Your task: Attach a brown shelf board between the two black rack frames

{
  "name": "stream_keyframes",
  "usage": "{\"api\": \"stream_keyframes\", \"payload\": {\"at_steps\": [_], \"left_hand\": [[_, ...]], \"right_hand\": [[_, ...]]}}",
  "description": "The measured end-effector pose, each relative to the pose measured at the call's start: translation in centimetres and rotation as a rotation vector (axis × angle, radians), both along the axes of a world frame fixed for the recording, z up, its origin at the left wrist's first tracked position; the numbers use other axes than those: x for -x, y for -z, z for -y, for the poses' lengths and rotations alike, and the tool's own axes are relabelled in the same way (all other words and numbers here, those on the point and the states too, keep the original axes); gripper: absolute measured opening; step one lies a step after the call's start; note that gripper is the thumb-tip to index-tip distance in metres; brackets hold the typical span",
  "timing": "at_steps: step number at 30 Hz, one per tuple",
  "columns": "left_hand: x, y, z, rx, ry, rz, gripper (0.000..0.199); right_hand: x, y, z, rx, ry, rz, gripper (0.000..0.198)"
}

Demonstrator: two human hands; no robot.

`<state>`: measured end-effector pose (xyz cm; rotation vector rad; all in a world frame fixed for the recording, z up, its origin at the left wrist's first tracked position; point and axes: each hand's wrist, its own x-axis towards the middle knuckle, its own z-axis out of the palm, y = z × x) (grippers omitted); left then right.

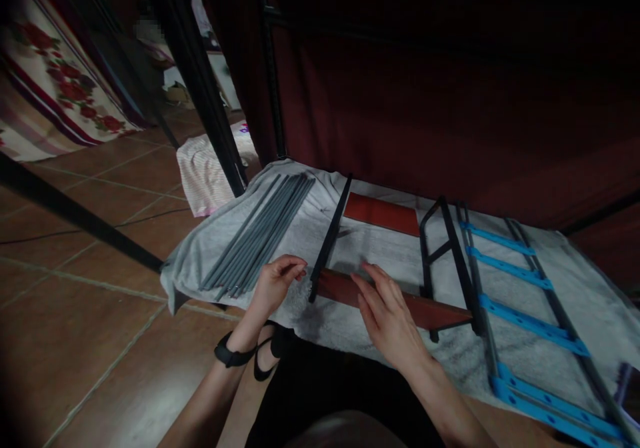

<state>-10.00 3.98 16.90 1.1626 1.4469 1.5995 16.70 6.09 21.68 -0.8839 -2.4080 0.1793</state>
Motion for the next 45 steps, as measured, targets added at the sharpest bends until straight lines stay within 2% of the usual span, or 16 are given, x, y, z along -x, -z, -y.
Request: {"api": "stream_keyframes", "payload": {"at_steps": [5, 10, 20, 27, 35, 45], "left_hand": [[0.1, 0.1, -0.1, -0.002, 0.019, -0.004, 0.008], [-0.1, 0.2, -0.4, 0.037, 0.063, 0.113, 0.012], [-0.5, -0.3, -0.9, 0.04, 0.074, 0.18, 0.019], [-0.9, -0.7, -0.7, 0.045, 0.032, 0.196, 0.019], [-1.8, 0.0, -0.7, 0.023, -0.059, 0.287, 0.023], [-2.3, 0.4, -0.8, 0.016, -0.094, 0.435, 0.027]], "right_hand": [[1.5, 0.1, -0.3, -0.002, -0.02, 0.029, 0.045], [2.6, 0.7, -0.6, 0.002, -0.016, 0.084, 0.045], [3.3, 1.7, -0.7, 0.077, 0.014, 0.13, 0.045], [3.5, 1.6, -0.6, 0.085, -0.011, 0.131, 0.043], [4.0, 3.0, -1.9, 0.05, 0.01, 0.175, 0.05], [4.2, 2.7, -2.3, 0.078, 0.024, 0.193, 0.047]]}}
